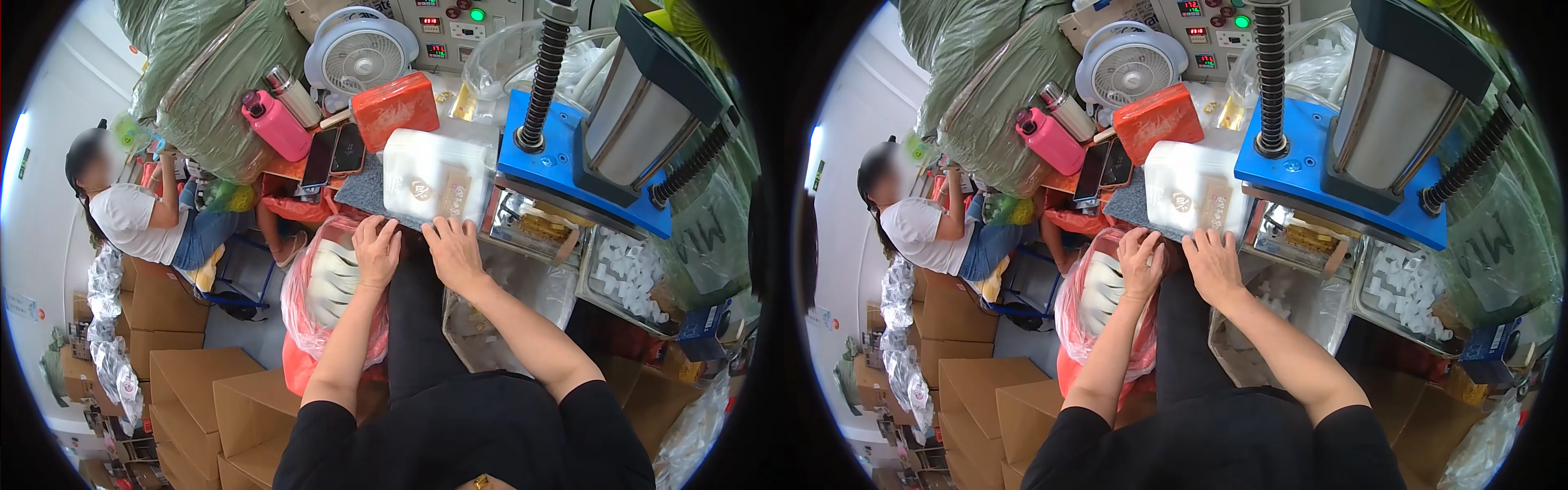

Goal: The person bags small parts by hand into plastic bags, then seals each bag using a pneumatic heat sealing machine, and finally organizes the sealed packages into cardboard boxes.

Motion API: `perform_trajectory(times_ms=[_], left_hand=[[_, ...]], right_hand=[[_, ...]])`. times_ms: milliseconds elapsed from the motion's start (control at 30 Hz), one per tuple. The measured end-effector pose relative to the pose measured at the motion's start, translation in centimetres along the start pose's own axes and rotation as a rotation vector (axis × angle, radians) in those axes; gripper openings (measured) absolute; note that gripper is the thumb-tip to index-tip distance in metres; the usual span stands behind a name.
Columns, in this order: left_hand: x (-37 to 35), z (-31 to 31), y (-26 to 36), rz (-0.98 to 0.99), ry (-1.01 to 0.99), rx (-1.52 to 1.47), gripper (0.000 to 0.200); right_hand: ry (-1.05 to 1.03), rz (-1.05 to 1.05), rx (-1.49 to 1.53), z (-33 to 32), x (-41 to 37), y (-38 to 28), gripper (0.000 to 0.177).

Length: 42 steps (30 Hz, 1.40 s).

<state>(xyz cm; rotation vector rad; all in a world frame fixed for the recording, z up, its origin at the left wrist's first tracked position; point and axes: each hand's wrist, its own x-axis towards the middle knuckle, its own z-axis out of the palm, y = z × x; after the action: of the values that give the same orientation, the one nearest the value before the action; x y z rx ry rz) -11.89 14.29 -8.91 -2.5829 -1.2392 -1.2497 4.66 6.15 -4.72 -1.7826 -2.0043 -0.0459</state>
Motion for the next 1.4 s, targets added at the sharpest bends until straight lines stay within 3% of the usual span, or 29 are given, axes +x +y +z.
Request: perform_trajectory(times_ms=[133,233,300,900,1033,1067,1167,1233,1300,1367,1400], left_hand=[[0.1,0.1,0.1,-0.014,0.003,-0.018,0.030],[0.0,0.3,0.0,-0.018,0.003,-0.020,0.030],[-0.2,0.4,-0.1,-0.020,-0.002,-0.023,0.031],[-0.2,0.4,0.0,-0.025,-0.005,-0.039,0.028],[0.0,0.3,0.3,-0.042,0.017,-0.068,0.024],[0.0,0.0,0.7,-0.028,0.038,-0.059,0.022],[-0.5,1.5,0.2,0.022,0.096,-0.089,0.024],[-1.7,2.0,-0.9,-0.089,0.003,-0.217,0.031],[-2.3,2.4,-2.7,-0.047,-0.081,-0.205,0.034],[-2.3,2.5,-2.6,0.005,-0.073,-0.155,0.036],[-2.4,2.4,-2.7,-0.034,-0.114,-0.188,0.038]], right_hand=[[0.062,-0.018,0.008,-0.8,-0.6,-0.9,0.036],[0.158,-0.092,0.081,-1.1,-1.6,-1.6,0.022],[0.060,-0.111,0.113,-1.2,-2.5,-2.0,0.030],[-0.094,-0.135,0.279,0.1,-8.2,-2.7,0.024],[-0.076,-0.155,0.297,1.1,-10.3,-3.0,0.016],[-0.094,-0.140,0.369,1.4,-11.2,-3.0,0.016],[-0.433,-0.101,0.457,2.8,-14.7,-2.1,0.031],[-0.394,-0.109,0.601,3.5,-18.0,-1.5,0.034],[-0.391,-0.045,0.628,2.6,-19.2,-1.3,0.035],[-0.632,-0.002,0.694,1.8,-19.4,-0.9,0.036],[-0.582,-0.003,0.714,3.0,-20.1,-0.7,0.034]])
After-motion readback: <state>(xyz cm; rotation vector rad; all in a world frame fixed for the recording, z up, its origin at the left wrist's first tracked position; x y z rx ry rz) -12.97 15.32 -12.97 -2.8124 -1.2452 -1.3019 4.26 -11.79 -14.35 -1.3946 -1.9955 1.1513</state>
